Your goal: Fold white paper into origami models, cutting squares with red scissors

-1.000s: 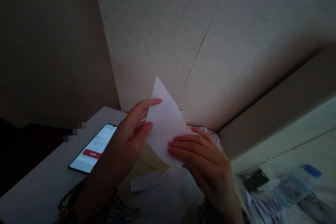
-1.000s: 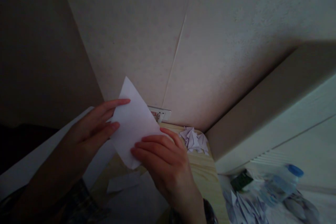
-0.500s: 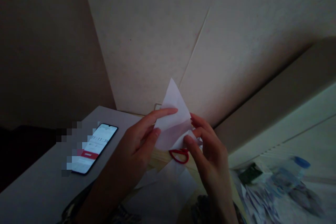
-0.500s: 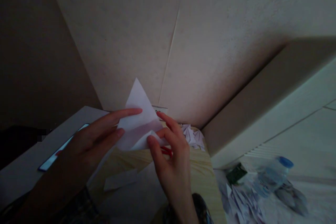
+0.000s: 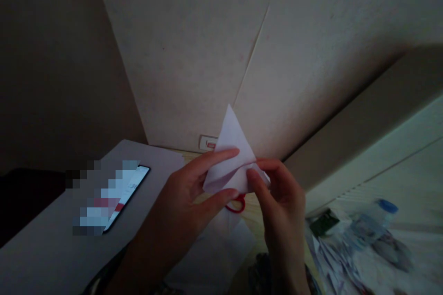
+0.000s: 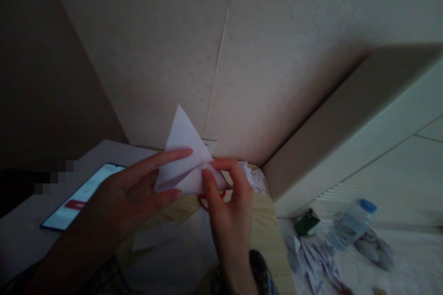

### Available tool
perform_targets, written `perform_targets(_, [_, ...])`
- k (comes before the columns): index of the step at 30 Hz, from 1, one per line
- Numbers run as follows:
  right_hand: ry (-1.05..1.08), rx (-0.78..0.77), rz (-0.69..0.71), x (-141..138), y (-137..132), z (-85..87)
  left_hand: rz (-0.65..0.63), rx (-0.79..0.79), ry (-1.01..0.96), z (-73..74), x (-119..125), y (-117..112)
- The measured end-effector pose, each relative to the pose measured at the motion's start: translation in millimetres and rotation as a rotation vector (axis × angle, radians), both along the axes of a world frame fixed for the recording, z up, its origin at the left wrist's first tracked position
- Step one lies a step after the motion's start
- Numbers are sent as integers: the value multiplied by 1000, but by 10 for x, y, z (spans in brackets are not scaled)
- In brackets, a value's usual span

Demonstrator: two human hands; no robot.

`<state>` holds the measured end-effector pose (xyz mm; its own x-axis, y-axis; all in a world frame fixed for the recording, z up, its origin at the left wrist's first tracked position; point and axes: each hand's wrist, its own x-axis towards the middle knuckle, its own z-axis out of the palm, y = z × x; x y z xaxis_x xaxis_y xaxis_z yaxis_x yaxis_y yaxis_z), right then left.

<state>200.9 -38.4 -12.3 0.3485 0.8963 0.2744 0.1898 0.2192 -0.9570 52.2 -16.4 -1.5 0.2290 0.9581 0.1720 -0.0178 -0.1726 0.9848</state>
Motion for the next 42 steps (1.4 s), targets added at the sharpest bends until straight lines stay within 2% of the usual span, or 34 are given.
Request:
perform_targets(4, [28,0,-5,-13,-14,9,36,34,15,-22,4,16])
perform_targets(10, [79,50,4,26,4,6,63,59,108,31,-28,5])
perform_targets(16, [13,-108,118,83,3,45,25,92,146,38,-48,7])
perform_targets(23, [25,-137,67,77,-18,50,8,118,165,10,-59,4])
perform_targets(36, [-28,-90,38,103,-30,33,-9,74,176,63,-42,15])
perform_targets(42, [-103,-98,110,142,-24,60,-37,44,207,81,-68,22])
